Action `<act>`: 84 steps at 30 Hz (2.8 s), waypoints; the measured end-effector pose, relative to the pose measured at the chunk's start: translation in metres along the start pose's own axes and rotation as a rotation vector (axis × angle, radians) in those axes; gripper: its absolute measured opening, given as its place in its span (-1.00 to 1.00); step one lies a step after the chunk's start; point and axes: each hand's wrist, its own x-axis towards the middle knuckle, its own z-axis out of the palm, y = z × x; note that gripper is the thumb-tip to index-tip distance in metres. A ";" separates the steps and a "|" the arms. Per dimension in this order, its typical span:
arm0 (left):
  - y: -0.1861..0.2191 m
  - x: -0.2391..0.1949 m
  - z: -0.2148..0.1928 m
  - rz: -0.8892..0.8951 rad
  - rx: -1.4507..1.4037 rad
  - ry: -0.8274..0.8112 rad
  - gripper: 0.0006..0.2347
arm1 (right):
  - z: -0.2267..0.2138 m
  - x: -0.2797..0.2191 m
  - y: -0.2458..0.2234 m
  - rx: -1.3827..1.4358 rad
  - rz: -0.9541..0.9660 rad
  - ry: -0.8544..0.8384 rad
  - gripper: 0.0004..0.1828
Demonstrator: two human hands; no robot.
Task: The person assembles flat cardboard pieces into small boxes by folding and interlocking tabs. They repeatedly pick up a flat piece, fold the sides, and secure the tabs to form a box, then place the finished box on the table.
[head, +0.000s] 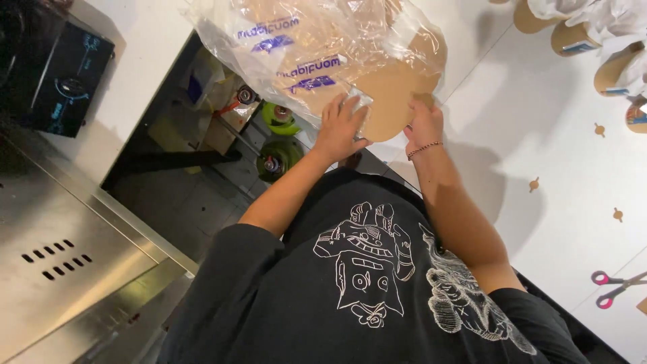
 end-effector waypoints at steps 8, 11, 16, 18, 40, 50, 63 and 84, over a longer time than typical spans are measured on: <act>-0.028 0.000 0.007 0.093 -0.043 -0.027 -0.35 | 0.001 -0.008 -0.007 0.113 0.121 -0.006 -0.30; -0.035 -0.001 0.017 0.167 -0.057 0.069 -0.36 | -0.005 -0.002 -0.002 0.217 0.102 0.005 -0.30; -0.040 0.004 0.022 0.223 -0.095 0.115 -0.58 | 0.007 -0.017 -0.006 0.099 0.012 0.043 -0.46; -0.036 0.006 0.010 0.215 -0.082 0.039 -0.44 | 0.001 0.001 0.014 0.046 0.039 0.103 -0.28; -0.040 0.012 -0.002 0.315 -0.359 0.130 -0.47 | 0.004 -0.040 -0.013 -0.046 0.013 0.149 -0.28; -0.042 0.008 -0.005 0.342 -0.338 0.262 -0.49 | -0.003 -0.020 -0.010 0.015 0.050 0.083 -0.30; -0.054 0.028 -0.071 0.333 -0.313 0.126 -0.56 | -0.005 0.019 0.050 0.093 -0.005 -0.236 -0.43; -0.045 0.047 -0.098 0.359 -0.056 -0.184 -0.29 | -0.094 -0.014 0.030 0.645 -0.221 -0.064 -0.76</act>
